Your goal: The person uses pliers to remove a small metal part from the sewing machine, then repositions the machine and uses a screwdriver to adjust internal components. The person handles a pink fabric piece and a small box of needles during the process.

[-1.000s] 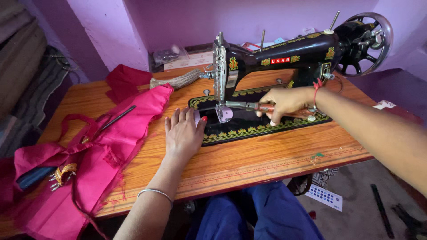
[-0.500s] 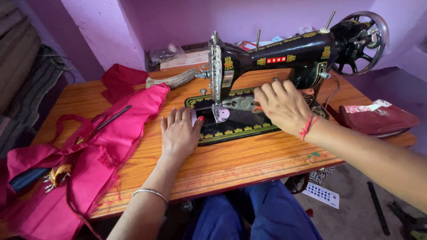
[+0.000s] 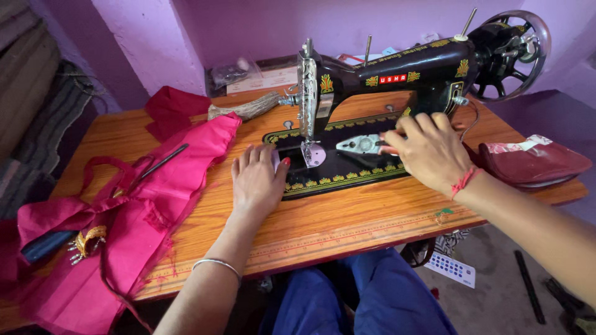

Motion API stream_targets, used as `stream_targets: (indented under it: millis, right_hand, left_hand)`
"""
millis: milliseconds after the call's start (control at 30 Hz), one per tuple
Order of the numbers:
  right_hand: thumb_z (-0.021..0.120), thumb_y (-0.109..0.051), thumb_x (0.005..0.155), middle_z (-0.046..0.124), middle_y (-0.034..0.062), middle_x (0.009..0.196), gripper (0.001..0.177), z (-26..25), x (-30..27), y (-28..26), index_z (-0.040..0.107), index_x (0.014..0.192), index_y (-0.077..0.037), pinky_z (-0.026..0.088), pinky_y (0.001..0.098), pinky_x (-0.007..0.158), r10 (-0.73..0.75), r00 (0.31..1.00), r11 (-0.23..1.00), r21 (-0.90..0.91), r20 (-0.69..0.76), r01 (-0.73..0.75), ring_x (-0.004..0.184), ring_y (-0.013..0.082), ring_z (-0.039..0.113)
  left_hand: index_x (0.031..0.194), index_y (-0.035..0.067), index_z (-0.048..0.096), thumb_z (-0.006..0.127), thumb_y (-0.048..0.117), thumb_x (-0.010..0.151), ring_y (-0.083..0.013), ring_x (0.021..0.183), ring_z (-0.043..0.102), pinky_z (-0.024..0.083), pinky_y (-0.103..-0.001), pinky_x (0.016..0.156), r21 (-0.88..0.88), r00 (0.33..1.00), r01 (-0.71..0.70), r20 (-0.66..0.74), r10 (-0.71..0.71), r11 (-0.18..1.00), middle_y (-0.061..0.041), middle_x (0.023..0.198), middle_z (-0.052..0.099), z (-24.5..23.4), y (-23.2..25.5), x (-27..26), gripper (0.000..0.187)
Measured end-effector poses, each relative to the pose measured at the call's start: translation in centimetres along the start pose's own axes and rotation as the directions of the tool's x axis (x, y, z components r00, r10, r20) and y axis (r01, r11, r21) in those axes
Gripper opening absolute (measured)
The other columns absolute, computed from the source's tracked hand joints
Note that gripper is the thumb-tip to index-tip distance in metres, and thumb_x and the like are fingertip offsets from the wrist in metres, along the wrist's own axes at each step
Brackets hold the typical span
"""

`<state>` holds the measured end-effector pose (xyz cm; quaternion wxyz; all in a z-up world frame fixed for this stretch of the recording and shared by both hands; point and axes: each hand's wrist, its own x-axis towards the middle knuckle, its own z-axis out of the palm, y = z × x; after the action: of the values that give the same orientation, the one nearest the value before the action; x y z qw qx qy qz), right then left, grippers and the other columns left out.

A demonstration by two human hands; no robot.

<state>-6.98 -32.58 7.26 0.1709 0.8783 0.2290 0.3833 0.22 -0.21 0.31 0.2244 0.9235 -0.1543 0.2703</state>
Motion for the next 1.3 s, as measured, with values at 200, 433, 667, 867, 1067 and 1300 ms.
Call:
stream_targets:
  millis: [200, 433, 667, 867, 1067, 1300]
  right_hand:
    - [0.090, -0.045, 0.064, 0.067, 0.0108, 0.095, 0.052, 1.1, 1.7, 0.6, 0.066, 0.090, -0.008, 0.045, 0.0468, 0.082, 0.282, 0.902, 0.904, 0.225, 0.327, -0.364, 0.097, 0.0330, 0.064]
    - [0.091, -0.051, 0.063, 0.071, 0.0132, 0.083, 0.054, 4.1, 4.4, -0.5, 0.068, 0.080, -0.006, 0.052, 0.0460, 0.076, 0.265, 0.806, 0.782, 0.371, 0.529, -0.500, 0.086, 0.0329, 0.069]
    - [0.078, -0.034, 0.088, 0.068, 0.0201, 0.079, 0.035, 7.9, 8.5, -3.8, 0.073, 0.083, 0.000, 0.050, 0.0474, 0.068, 0.166, 0.971, 0.711, 0.662, 0.172, -0.238, 0.075, 0.0380, 0.066]
    - [0.077, -0.030, 0.091, 0.065, 0.0239, 0.067, 0.036, 10.7, 9.2, -4.6, 0.073, 0.080, 0.005, 0.048, 0.0424, 0.062, 0.222, 0.870, 0.475, 0.730, 0.440, -0.491, 0.058, 0.0296, 0.059]
    - [0.077, -0.017, 0.083, 0.077, 0.0117, 0.083, 0.017, 11.6, 9.1, -5.2, 0.075, 0.091, -0.002, 0.054, 0.0357, 0.070, 0.248, 0.931, 0.352, 0.871, 0.267, -0.344, 0.073, 0.0178, 0.071]
    - [0.078, -0.012, 0.083, 0.068, 0.0111, 0.086, 0.009, 9.2, 7.7, -6.3, 0.071, 0.082, -0.006, 0.047, 0.0468, 0.088, 0.141, 0.973, 0.876, 0.482, -0.182, -0.037, 0.094, 0.0333, 0.061]
  left_hand:
    - [0.091, 0.018, 0.082, 0.077, 0.020, 0.082, -0.0325, 0.106, 0.062, 0.049, -0.043, 0.095, -0.320, 0.990, -0.078, -0.134, 0.037, 0.944, -0.009, 0.103, 0.072, 0.9, 1.5, 1.7, 0.011]
    - [0.084, 0.017, 0.082, 0.086, 0.029, 0.071, -0.0325, 0.104, 0.063, 0.049, -0.044, 0.093, -0.341, 0.999, 0.030, -0.031, -0.043, 0.940, -0.011, 0.098, 0.073, 2.9, 2.1, 4.1, 0.018]
    - [0.086, 0.019, 0.083, 0.085, 0.030, 0.072, -0.0342, 0.105, 0.062, 0.049, -0.044, 0.092, -0.319, 0.999, -0.039, -0.024, 0.034, 0.947, -0.010, 0.099, 0.073, 3.1, 1.4, 5.0, 0.017]
    - [0.085, 0.018, 0.082, 0.083, 0.029, 0.074, -0.0357, 0.107, 0.061, 0.049, -0.046, 0.092, -0.282, 0.998, -0.065, -0.021, 0.061, 0.957, -0.012, 0.100, 0.072, 3.0, 1.4, 5.2, 0.015]
    - [0.085, 0.018, 0.081, 0.082, 0.027, 0.075, -0.0358, 0.107, 0.062, 0.049, -0.046, 0.093, -0.287, 0.998, -0.055, -0.013, 0.053, 0.956, -0.012, 0.099, 0.072, 3.0, 1.8, 5.2, 0.014]
    - [0.080, 0.018, 0.082, 0.082, 0.027, 0.071, -0.0361, 0.104, 0.062, 0.050, -0.047, 0.091, -0.272, 1.000, -0.021, -0.028, 0.014, 0.962, -0.012, 0.097, 0.072, 2.7, 2.0, 5.0, 0.013]
